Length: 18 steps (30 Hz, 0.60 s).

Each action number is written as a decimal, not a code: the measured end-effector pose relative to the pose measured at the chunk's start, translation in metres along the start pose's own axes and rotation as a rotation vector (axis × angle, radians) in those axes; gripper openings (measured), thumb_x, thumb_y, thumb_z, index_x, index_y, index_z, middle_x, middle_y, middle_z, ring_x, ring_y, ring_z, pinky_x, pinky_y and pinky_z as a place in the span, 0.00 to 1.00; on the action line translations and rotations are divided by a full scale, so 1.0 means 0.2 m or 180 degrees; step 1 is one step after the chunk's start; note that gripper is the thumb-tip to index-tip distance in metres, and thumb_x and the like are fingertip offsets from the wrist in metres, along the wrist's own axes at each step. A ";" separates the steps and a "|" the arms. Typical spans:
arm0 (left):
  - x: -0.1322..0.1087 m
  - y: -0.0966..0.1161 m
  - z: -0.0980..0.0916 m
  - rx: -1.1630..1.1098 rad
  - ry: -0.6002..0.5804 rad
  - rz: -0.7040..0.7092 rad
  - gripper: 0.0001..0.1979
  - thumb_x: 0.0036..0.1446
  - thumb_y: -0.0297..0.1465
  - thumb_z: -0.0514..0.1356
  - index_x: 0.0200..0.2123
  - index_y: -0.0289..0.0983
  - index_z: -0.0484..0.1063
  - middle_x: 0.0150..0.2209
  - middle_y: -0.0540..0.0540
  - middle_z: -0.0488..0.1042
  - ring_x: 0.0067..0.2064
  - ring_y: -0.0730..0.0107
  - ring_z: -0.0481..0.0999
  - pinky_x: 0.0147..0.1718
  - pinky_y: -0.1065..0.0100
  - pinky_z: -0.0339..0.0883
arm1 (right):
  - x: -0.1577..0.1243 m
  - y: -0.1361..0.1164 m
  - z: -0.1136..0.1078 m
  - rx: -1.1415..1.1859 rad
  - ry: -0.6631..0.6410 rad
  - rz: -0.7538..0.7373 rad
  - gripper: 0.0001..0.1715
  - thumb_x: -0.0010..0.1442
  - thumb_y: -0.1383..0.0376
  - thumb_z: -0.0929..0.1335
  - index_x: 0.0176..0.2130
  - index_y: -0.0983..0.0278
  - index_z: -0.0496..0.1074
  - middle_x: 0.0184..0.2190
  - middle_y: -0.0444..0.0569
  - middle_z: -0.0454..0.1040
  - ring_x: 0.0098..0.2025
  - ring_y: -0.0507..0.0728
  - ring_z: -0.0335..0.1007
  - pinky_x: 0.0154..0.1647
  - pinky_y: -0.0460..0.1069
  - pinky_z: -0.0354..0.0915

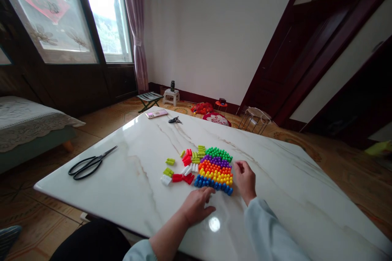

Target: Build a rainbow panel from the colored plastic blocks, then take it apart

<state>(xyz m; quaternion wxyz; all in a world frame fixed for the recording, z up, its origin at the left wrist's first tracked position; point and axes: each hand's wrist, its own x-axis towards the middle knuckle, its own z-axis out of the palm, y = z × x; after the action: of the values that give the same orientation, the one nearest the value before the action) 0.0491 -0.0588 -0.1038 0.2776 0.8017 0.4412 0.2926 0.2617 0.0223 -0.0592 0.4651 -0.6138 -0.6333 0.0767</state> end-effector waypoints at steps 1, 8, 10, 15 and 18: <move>0.00 0.00 0.00 -0.0005 0.0015 0.0018 0.24 0.47 0.31 0.63 0.49 0.39 0.67 0.35 0.49 0.73 0.34 0.70 0.71 0.35 0.70 0.64 | -0.10 -0.07 -0.02 0.0153 -0.0099 0.0028 0.18 0.60 0.54 0.62 0.34 0.64 0.71 0.28 0.48 0.74 0.30 0.54 0.68 0.33 0.47 0.64; 0.00 0.00 0.02 -0.0059 0.0371 0.0119 0.21 0.47 0.29 0.62 0.48 0.36 0.68 0.33 0.47 0.73 0.32 0.69 0.71 0.32 0.70 0.63 | -0.62 -0.27 0.05 0.0372 -0.1081 -0.0126 0.25 0.65 0.52 0.57 0.26 0.63 0.68 0.20 0.46 0.71 0.23 0.52 0.65 0.26 0.45 0.57; 0.00 -0.01 0.02 -0.0121 0.0486 0.0135 0.21 0.47 0.26 0.60 0.48 0.35 0.68 0.32 0.47 0.73 0.31 0.70 0.71 0.32 0.71 0.63 | -0.65 -0.26 0.09 0.0149 -0.1119 -0.0236 0.25 0.66 0.54 0.56 0.27 0.62 0.69 0.22 0.47 0.73 0.24 0.53 0.68 0.26 0.45 0.56; -0.01 0.00 0.01 -0.0257 0.0632 0.0163 0.20 0.45 0.20 0.56 0.44 0.35 0.71 0.31 0.46 0.73 0.32 0.71 0.71 0.33 0.72 0.63 | -0.63 -0.22 0.13 -0.0767 -0.1120 -0.0670 0.24 0.67 0.61 0.54 0.27 0.63 0.70 0.23 0.49 0.76 0.25 0.54 0.71 0.26 0.47 0.52; -0.05 0.01 0.01 -0.0270 0.0688 0.0125 0.16 0.44 0.18 0.54 0.35 0.35 0.74 0.33 0.45 0.73 0.33 0.71 0.71 0.33 0.72 0.63 | -0.65 -0.21 0.14 -0.1080 -0.1134 -0.0939 0.22 0.66 0.65 0.55 0.30 0.63 0.72 0.25 0.49 0.77 0.26 0.54 0.72 0.26 0.47 0.52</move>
<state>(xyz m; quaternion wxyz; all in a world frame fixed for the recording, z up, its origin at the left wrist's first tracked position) 0.0483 -0.0682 -0.1063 0.2562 0.7614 0.4401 0.4011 0.1888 -0.0848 -0.1119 0.2433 -0.5608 -0.7913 0.0078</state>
